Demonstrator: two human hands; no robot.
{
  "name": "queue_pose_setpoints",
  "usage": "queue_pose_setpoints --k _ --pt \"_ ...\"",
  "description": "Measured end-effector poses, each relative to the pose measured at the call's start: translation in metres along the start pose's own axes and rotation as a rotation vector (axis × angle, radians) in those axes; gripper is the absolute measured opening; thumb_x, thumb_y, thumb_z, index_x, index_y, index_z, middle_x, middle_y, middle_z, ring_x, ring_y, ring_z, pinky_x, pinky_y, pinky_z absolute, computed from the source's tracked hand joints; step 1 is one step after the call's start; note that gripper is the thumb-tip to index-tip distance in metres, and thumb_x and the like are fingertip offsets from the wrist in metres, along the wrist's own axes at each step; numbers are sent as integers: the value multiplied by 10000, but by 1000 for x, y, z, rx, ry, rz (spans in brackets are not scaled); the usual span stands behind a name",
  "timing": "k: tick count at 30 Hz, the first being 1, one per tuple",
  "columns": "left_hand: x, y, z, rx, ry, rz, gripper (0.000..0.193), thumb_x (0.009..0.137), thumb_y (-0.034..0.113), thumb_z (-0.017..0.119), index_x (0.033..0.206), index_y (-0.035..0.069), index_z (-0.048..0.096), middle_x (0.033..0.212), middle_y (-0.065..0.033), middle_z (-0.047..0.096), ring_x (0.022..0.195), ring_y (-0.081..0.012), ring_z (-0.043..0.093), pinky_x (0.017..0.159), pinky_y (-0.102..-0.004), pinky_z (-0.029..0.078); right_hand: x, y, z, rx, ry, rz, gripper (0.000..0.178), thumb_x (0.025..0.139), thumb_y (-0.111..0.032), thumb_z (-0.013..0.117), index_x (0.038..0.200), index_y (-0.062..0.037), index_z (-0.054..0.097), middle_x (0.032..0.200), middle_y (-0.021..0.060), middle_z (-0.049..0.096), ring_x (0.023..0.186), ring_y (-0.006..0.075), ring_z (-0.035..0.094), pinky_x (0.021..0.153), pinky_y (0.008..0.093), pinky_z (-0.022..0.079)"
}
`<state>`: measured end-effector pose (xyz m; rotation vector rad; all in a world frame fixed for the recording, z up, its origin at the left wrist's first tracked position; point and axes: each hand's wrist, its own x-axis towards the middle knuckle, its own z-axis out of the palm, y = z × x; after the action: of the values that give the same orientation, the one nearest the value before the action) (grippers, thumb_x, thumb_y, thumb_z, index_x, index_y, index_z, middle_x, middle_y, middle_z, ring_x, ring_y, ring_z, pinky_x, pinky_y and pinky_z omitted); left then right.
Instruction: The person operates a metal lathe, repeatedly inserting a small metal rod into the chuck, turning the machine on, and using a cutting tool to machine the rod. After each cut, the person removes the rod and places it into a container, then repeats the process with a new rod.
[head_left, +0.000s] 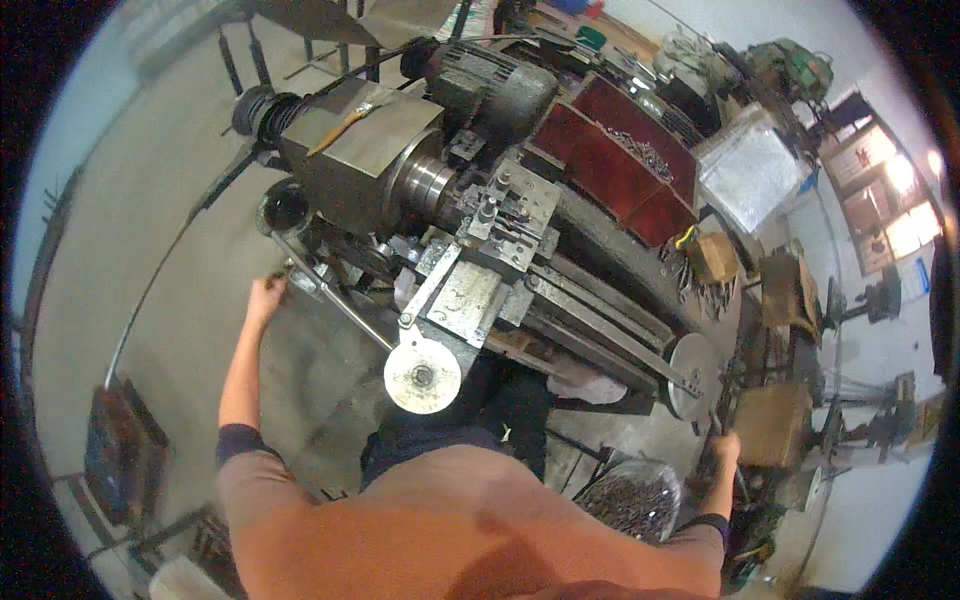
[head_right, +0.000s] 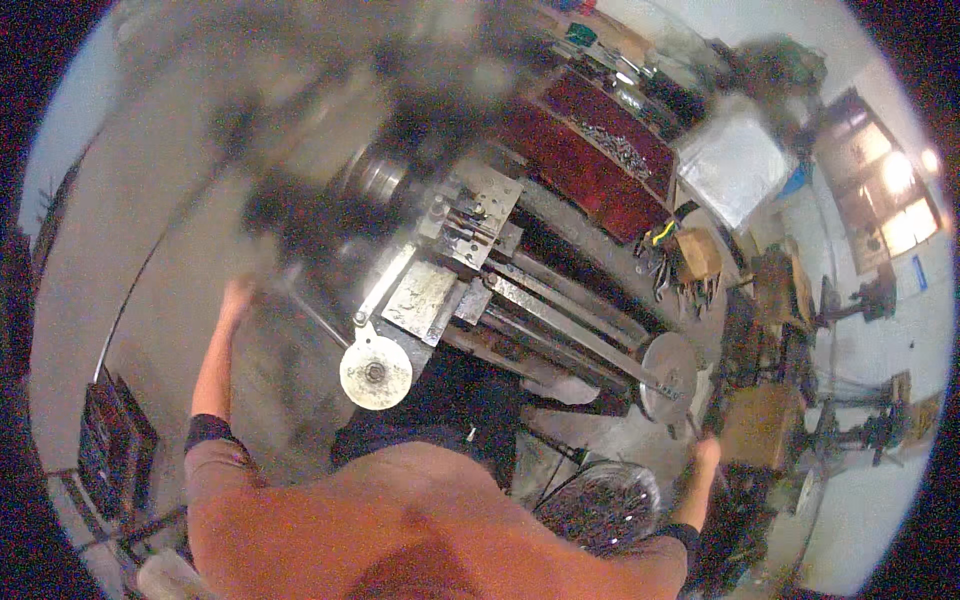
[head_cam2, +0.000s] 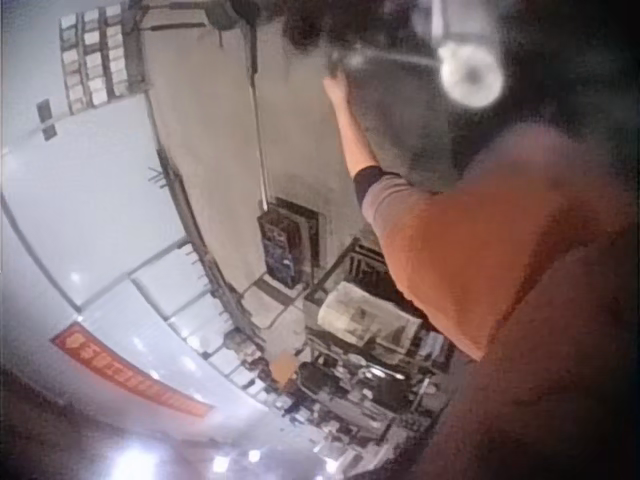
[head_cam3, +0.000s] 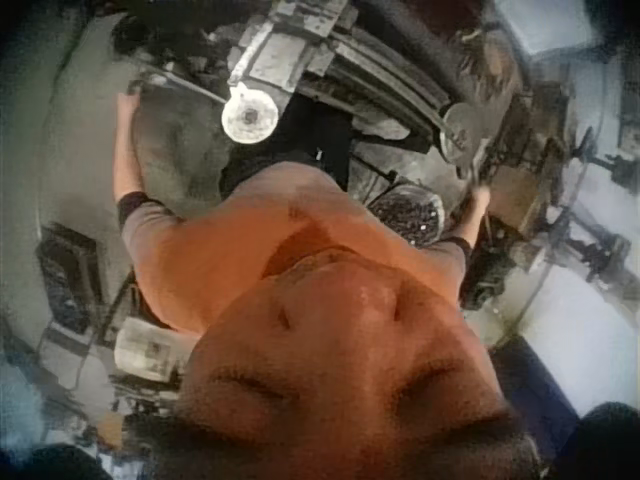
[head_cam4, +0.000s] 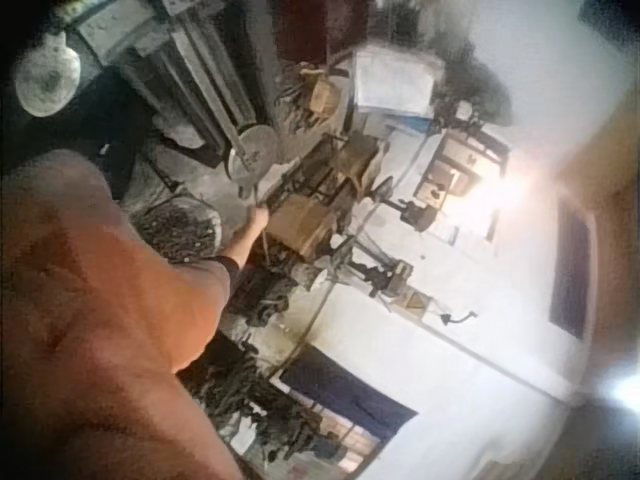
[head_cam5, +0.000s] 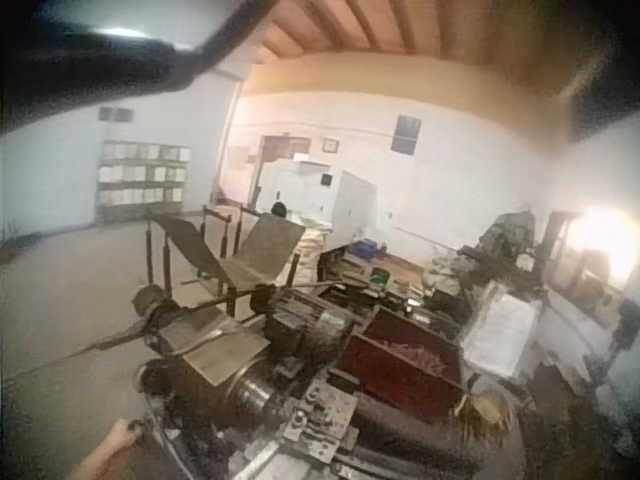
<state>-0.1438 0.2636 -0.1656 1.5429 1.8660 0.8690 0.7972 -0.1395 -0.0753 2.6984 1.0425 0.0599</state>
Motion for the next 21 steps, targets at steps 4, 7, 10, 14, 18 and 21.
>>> queue_pose_setpoints --k 4,7,10,14,18,21 --pt "13 34 10 -456 188 -83 256 852 194 529 893 -58 554 645 -79 574 550 -162 564 459 -297 444 -5 35 28 1 64 -19 334 623 -265 648 851 -26 605 837 191 629 810 346 600 691 412 485" --pt "4 105 16 -543 267 -293 263 844 179 536 852 -84 526 647 -123 584 540 -199 586 442 -312 469 -8 27 31 88 147 141 261 604 -261 626 765 -55 624 773 183 631 747 353 613 658 424 490" --pt "22 95 30 -678 345 -234 226 816 127 535 802 -97 504 639 -155 586 509 -222 588 435 -316 477 -35 3 30 50 151 211 269 605 -282 626 744 -52 632 764 177 634 740 351 618 664 426 493" --pt "33 88 59 -635 431 -284 145 731 31 484 788 -101 505 629 -162 590 486 -225 585 443 -304 472 -98 -40 13 108 71 405 287 629 -254 593 783 -19 651 841 198 637 844 355 610 736 420 479" --pt "41 87 64 -615 423 -292 136 719 23 484 782 -93 515 625 -152 588 482 -220 586 443 -304 474 -139 -62 13 240 49 482 388 602 -277 574 873 -4 627 877 232 618 864 383 592 753 437 463" --pt "39 93 59 -653 444 -340 132 719 19 487 786 -91 517 621 -148 586 480 -217 585 438 -307 472 -155 -83 4 276 68 470 429 592 -288 569 882 25 610 915 258 604 891 412 571 777 452 447"
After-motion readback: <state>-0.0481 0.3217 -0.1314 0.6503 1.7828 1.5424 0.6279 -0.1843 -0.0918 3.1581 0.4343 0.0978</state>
